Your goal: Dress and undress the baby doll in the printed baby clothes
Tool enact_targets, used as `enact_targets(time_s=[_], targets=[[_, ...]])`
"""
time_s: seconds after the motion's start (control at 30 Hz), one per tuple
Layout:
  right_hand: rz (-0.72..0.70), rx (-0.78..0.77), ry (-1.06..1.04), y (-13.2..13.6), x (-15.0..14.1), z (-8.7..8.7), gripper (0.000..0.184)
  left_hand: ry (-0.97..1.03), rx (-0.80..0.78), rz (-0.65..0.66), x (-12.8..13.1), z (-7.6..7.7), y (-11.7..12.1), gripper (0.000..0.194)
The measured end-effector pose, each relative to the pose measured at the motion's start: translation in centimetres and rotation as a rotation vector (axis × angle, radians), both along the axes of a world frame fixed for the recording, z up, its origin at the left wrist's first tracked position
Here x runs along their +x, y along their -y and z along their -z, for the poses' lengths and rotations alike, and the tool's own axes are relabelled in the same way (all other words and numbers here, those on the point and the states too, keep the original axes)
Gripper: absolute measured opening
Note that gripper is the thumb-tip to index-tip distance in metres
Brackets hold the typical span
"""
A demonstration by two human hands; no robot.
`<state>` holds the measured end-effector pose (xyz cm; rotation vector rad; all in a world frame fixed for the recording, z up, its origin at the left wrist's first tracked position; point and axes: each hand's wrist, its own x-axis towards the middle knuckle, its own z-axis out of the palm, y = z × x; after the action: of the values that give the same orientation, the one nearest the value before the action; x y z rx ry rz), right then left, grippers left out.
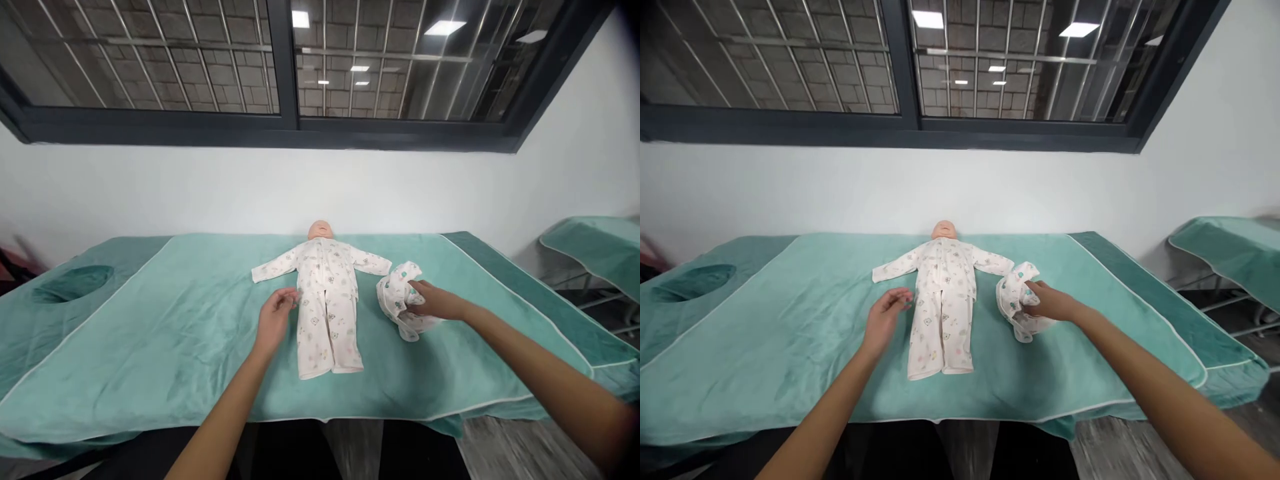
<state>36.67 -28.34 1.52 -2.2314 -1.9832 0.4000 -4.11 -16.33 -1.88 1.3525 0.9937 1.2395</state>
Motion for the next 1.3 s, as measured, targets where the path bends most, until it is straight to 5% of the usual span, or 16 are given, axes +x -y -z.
enact_targets(time_s=[0.1,0.23,0.3,0.43,0.53,0.67,0.77,1.07,1.3], targets=[[-0.02,-0.132,-0.046,0.0,2.3,-4.9,0.079,-0.104,0.137,-0.055,2.1,-0.5,-4.4,0.024],[0.046,0.095,-0.038,-2.5,-1.2,-8.9,0.049,-0.21,0.244,-0.076,6.1,-2.1,-10.8,0.024],[-0.025,0.227,-0.107,-5.4,-5.5,-8.1,0.038,-0.247,0.297,-0.113,8.3,-2.5,-13.8,0.028],[-0.143,0.506,-0.048,-14.0,-13.8,-3.7,0.028,-0.417,0.412,-0.092,11.3,-1.7,-18.0,0.031],[-0.017,0.477,0.037,-21.0,-17.1,-1.4,0.03,-0.505,0.43,-0.071,11.8,-0.2,-19.1,0.033],[0.113,0.294,0.09,-27.0,-17.9,-0.9,0.035,-0.571,0.446,-0.039,11.2,1.0,-19.4,0.039],[0.086,0.25,0.079,-28.2,-17.5,-0.8,0.034,-0.587,0.442,-0.016,11.0,1.0,-19.4,0.041],[0.075,0.438,-0.067,-29.1,-16.0,0.9,0.03,-0.616,0.402,0.039,11.0,0.1,-19.0,0.047],[0.23,0.549,-0.169,-28.4,-16.1,1.8,0.033,-0.61,0.388,0.085,10.9,-0.5,-18.7,0.045]])
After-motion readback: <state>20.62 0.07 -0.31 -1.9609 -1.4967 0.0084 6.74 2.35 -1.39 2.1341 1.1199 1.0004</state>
